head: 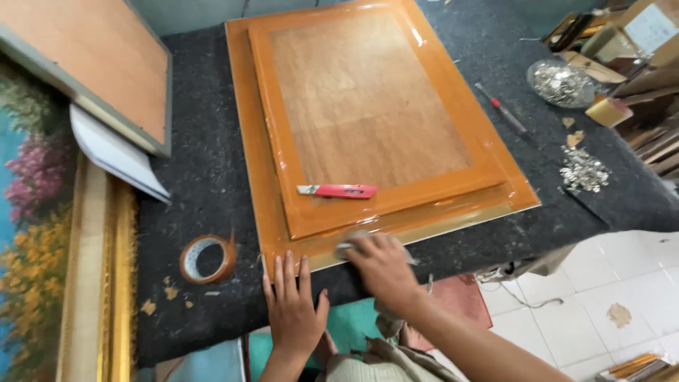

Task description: Taping the edges of a picture frame backing and securing fasteners using a utility knife and hand tools.

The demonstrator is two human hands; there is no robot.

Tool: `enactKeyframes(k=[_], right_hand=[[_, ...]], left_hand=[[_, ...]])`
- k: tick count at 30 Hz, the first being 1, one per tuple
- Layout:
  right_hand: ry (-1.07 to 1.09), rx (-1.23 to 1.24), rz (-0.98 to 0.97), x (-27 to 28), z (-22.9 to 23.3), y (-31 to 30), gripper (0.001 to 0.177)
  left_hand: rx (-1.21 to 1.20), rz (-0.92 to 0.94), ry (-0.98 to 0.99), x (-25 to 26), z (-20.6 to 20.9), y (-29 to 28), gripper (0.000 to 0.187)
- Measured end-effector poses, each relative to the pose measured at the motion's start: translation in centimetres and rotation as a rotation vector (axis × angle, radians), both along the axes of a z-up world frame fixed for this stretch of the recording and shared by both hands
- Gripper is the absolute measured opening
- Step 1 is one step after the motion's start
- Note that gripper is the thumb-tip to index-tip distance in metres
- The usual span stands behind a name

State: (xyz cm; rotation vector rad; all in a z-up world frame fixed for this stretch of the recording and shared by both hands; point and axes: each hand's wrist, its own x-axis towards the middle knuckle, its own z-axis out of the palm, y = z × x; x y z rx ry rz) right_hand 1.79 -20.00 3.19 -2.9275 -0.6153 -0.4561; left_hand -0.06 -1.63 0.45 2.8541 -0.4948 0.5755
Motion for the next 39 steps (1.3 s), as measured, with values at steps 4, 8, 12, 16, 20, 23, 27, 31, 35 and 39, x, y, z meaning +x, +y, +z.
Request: enactKeyframes(k=[4,8,12,16,20,23,27,31,35,39], right_hand=[[0.037,-0.003,-0.194,-1.2,-1.6,-11.2,0.046],[0.120,-0.081,-0.615,-2.1,-1.2,-20.7,0.040],[0.260,-0.016,-0.850,-1.5,-0.3,-22.3,0.045],[0.060,-0.139,-0.725,-2.0,-3.0,-17.9,0.045],[0.143,-0.037,-0.573,-3.0,-2.4,-16.0,0.047],[0.210,-0.064,-0.648,-2.4,0.1,-19.0,0.048],[0.652,0.111,-0.894,-0.9,2.8,-22.9,0.056],[0.485,0.015,-0.771,-1.1,0.8,-20.1,0.050],[0.068,-0.014,-0.337,-0.3,-0.2,-13.7,0.038],[0.015,0.033,-0.140,0.3,-0.6,-10.7,0.033]], left_hand=[[-0.028,-0.086,-0.008,-0.2,-0.3,-4.1,0.069],[-0.015,-0.149,-0.055,0.0,-0.4,-8.9,0.077],[0.015,-0.213,-0.031,0.0,-0.8,-13.4,0.083],[0.048,-0.302,-0.028,0.4,-1.1,-17.3,0.081],[0.085,-0.267,-0.060,0.2,-1.6,-19.4,0.086],[0.096,-0.246,-0.105,0.2,-1.3,-19.5,0.084],[0.098,-0.252,-0.090,0.1,-1.0,-19.3,0.080],[-0.016,-0.269,0.020,0.5,-0.5,-18.6,0.076],[-0.006,-0.033,-0.081,1.3,0.0,-16.5,0.063],[0.048,-0.033,-0.157,1.4,0.2,-14.1,0.057]])
